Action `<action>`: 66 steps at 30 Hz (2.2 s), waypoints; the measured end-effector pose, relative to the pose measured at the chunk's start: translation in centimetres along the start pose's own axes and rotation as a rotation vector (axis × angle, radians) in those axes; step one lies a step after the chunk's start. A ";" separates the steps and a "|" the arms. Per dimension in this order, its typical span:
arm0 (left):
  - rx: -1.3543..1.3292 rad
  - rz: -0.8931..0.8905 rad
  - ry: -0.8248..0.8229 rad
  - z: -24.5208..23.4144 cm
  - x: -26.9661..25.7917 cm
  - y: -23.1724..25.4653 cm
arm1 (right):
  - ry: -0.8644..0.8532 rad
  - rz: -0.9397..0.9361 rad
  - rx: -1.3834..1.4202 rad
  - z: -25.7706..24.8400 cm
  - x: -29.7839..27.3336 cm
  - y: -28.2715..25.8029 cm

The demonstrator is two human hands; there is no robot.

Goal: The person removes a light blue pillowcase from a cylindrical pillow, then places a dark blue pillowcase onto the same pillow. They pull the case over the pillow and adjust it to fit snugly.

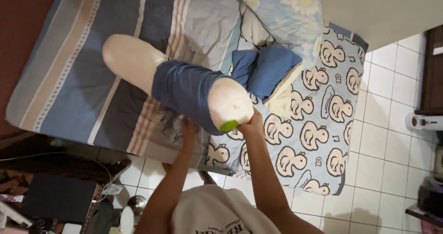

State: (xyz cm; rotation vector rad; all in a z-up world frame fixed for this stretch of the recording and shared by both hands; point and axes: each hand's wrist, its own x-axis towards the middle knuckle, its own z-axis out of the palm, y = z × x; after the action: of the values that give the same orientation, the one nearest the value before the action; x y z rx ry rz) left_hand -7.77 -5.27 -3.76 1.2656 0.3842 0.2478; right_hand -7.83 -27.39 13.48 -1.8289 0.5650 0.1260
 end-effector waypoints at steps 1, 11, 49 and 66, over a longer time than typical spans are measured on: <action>-0.090 -0.246 0.020 0.5 -0.5 -1.7 | 0.000 0.004 -0.008 0.1 0.1 -0.2; -0.018 -0.188 0.073 -2.8 4.3 -5.3 | 0.014 0.024 -0.054 0.8 -0.8 -1.1; 0.281 0.115 0.000 -4.7 3.0 3.0 | 0.008 0.629 1.124 2.0 -5.0 -17.2; 0.352 0.139 -0.041 0.3 7.9 -0.8 | 0.155 0.641 1.106 -0.2 4.8 -6.7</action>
State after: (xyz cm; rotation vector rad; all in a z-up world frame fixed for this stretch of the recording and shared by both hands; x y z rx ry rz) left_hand -0.48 -2.64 -5.57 1.6441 0.3131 0.2795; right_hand -0.72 -27.59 17.70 -0.5522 1.0520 0.0718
